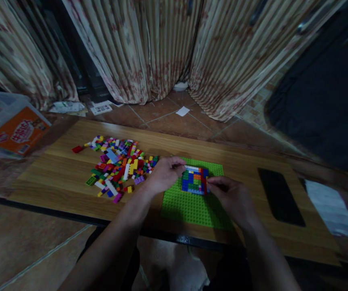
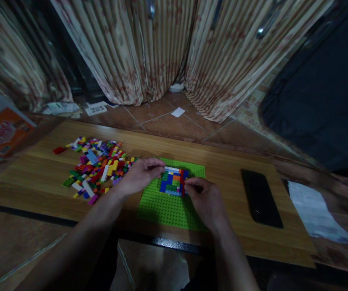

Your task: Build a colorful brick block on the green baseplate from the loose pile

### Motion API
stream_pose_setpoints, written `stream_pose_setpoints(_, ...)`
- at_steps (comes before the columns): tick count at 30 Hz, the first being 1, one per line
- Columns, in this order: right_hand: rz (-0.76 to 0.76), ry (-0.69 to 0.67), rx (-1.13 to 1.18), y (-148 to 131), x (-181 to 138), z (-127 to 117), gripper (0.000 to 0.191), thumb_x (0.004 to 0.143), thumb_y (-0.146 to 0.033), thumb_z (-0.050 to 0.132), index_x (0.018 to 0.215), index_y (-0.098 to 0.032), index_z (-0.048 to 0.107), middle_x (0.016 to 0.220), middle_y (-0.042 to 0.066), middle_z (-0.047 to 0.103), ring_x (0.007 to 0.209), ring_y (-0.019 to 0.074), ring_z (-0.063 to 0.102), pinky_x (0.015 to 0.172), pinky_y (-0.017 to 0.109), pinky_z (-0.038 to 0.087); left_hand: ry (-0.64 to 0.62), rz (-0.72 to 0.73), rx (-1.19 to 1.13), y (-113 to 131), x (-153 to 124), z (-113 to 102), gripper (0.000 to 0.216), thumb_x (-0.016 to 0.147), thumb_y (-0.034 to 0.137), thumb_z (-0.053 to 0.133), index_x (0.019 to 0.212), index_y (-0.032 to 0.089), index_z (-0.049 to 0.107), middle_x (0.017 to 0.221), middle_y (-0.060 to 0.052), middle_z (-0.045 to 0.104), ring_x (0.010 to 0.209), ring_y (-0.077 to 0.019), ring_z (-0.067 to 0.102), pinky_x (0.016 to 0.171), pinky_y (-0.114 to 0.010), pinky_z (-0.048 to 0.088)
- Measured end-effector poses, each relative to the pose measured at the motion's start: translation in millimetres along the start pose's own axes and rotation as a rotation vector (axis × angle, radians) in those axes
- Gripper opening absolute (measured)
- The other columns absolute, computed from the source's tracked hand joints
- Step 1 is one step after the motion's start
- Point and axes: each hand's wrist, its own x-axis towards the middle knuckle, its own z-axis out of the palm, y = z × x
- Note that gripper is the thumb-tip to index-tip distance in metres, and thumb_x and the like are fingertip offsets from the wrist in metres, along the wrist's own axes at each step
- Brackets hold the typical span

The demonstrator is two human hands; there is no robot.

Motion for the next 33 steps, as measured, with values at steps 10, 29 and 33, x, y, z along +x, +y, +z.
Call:
stream_pose_setpoints(10,0.013,-0.051,-0.073,-5,-2,9,0.012,0.072,-0.032,0.066,0.077,-0.021,0.071,0.075,0.002,0.072,0.07,0.019,0.066,0.068,0.033,0.049,0.014,0.004,0.041,0,0,0,0.016,0.08,0.018,0.061,0.092,0.013,0.07,0.081,-0.004,0.071,0.072,-0.0141,0.063,0.07,-0.026,0.051)
stream_pose_setpoints(29,0.047,-0.033,-0.038,-11,0,12,0.011,0.067,-0.029,0.068,0.071,-0.019,0.07,0.068,0.002,0.07,0.062,0.0162,0.062,0.062,0.028,0.046,0.004,-0.004,-0.032,-4,0,2,0.014,0.079,0.016,0.061,0.089,0.014,0.069,0.079,-0.002,0.069,0.065,-0.0118,0.06,0.065,-0.024,0.049)
stream_pose_setpoints(33,0.053,-0.047,-0.096,-14,0,12,0.01,0.068,-0.027,0.066,0.071,-0.019,0.071,0.068,0.002,0.07,0.062,0.0155,0.061,0.063,0.029,0.045,0.004,-0.026,-0.041,-4,0,3,0.013,0.078,0.016,0.061,0.088,0.013,0.069,0.079,-0.003,0.069,0.065,-0.0117,0.06,0.063,-0.023,0.048)
